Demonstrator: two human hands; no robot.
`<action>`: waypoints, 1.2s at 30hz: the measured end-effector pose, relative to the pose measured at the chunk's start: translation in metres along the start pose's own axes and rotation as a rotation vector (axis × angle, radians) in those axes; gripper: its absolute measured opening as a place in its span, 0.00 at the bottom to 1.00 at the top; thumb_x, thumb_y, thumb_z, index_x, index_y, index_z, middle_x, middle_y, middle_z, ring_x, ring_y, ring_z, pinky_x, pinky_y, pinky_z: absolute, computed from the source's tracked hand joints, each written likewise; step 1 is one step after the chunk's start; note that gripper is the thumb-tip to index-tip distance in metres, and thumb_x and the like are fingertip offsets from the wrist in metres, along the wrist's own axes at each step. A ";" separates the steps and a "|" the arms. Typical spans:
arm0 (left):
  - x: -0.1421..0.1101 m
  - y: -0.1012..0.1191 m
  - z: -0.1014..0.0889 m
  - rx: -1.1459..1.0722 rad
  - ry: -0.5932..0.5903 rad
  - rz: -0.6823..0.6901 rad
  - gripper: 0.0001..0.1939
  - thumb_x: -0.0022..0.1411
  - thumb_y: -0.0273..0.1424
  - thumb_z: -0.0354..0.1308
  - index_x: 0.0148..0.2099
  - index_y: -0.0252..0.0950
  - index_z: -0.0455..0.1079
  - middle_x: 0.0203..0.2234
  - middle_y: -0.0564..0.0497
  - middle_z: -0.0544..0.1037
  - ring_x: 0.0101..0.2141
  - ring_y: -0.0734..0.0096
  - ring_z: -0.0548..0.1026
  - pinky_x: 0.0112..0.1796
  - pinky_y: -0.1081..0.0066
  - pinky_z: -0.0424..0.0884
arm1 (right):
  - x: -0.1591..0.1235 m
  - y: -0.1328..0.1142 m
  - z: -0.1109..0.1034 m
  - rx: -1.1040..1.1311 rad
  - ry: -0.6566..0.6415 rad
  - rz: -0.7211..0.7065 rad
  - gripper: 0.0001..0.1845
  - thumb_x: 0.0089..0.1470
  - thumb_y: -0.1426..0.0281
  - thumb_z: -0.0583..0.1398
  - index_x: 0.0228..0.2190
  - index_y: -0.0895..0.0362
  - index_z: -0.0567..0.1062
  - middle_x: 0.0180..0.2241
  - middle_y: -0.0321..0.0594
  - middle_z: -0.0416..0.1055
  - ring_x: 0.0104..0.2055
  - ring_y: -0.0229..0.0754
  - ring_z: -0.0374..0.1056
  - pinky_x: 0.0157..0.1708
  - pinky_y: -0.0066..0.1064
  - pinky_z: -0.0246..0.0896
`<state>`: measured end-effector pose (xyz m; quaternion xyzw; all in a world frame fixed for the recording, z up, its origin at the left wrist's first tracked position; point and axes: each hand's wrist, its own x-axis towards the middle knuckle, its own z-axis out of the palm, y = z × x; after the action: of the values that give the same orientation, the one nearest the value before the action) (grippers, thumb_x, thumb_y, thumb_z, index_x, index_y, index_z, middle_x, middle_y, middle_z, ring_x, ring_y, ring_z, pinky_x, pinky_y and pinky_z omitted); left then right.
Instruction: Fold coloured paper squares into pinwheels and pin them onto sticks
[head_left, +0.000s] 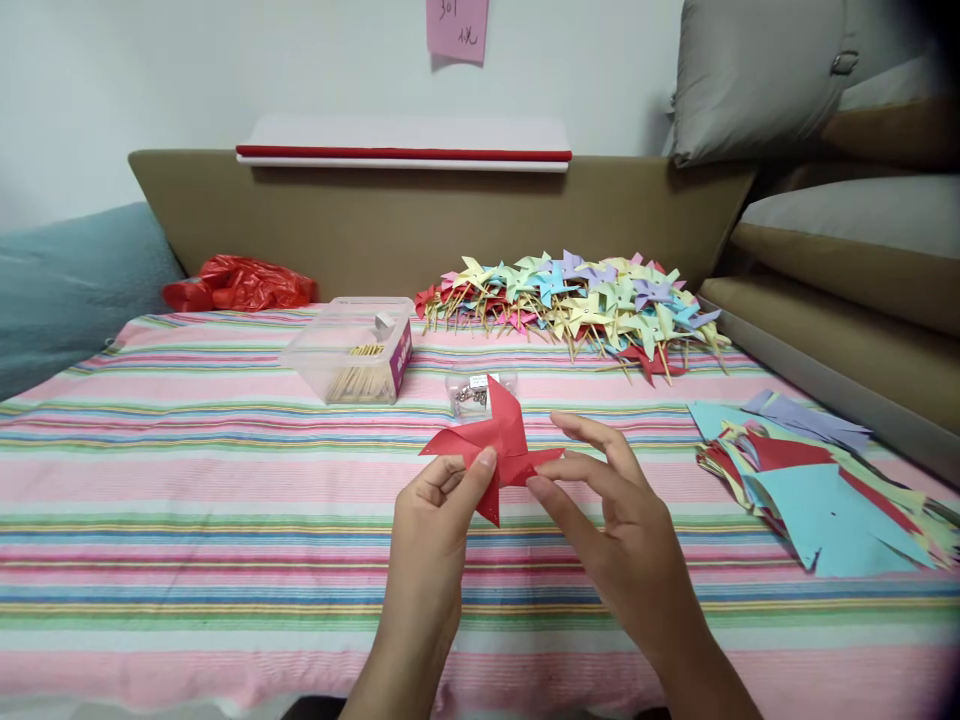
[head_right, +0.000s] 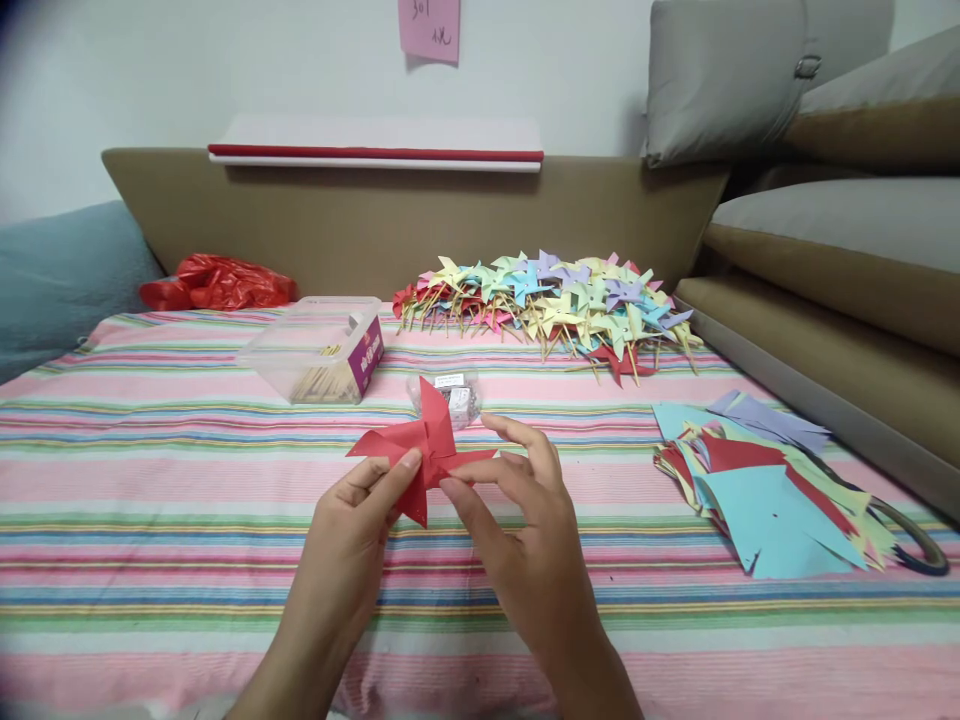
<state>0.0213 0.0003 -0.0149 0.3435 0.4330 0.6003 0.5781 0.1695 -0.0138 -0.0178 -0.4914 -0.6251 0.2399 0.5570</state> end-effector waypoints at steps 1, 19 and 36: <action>0.000 -0.001 0.000 0.025 -0.011 0.006 0.12 0.58 0.38 0.71 0.31 0.34 0.78 0.27 0.52 0.78 0.32 0.71 0.73 0.34 0.74 0.68 | 0.000 0.000 0.000 0.030 0.008 0.033 0.06 0.59 0.60 0.65 0.32 0.46 0.82 0.57 0.42 0.69 0.63 0.54 0.62 0.58 0.51 0.60; -0.003 -0.003 0.002 0.196 -0.067 0.023 0.15 0.58 0.41 0.69 0.29 0.35 0.76 0.24 0.52 0.75 0.29 0.71 0.69 0.33 0.72 0.65 | 0.002 0.004 0.008 0.101 0.066 0.208 0.09 0.55 0.60 0.67 0.28 0.50 0.81 0.53 0.44 0.70 0.60 0.54 0.64 0.60 0.49 0.56; -0.003 -0.001 0.002 0.247 -0.062 0.024 0.17 0.57 0.42 0.70 0.27 0.34 0.74 0.22 0.53 0.72 0.28 0.73 0.67 0.31 0.73 0.64 | 0.001 0.004 0.011 0.091 0.076 0.173 0.08 0.57 0.62 0.66 0.28 0.51 0.80 0.50 0.43 0.71 0.59 0.51 0.66 0.58 0.46 0.59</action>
<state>0.0240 -0.0030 -0.0150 0.4354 0.4814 0.5383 0.5375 0.1602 -0.0090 -0.0236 -0.5264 -0.5475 0.2963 0.5791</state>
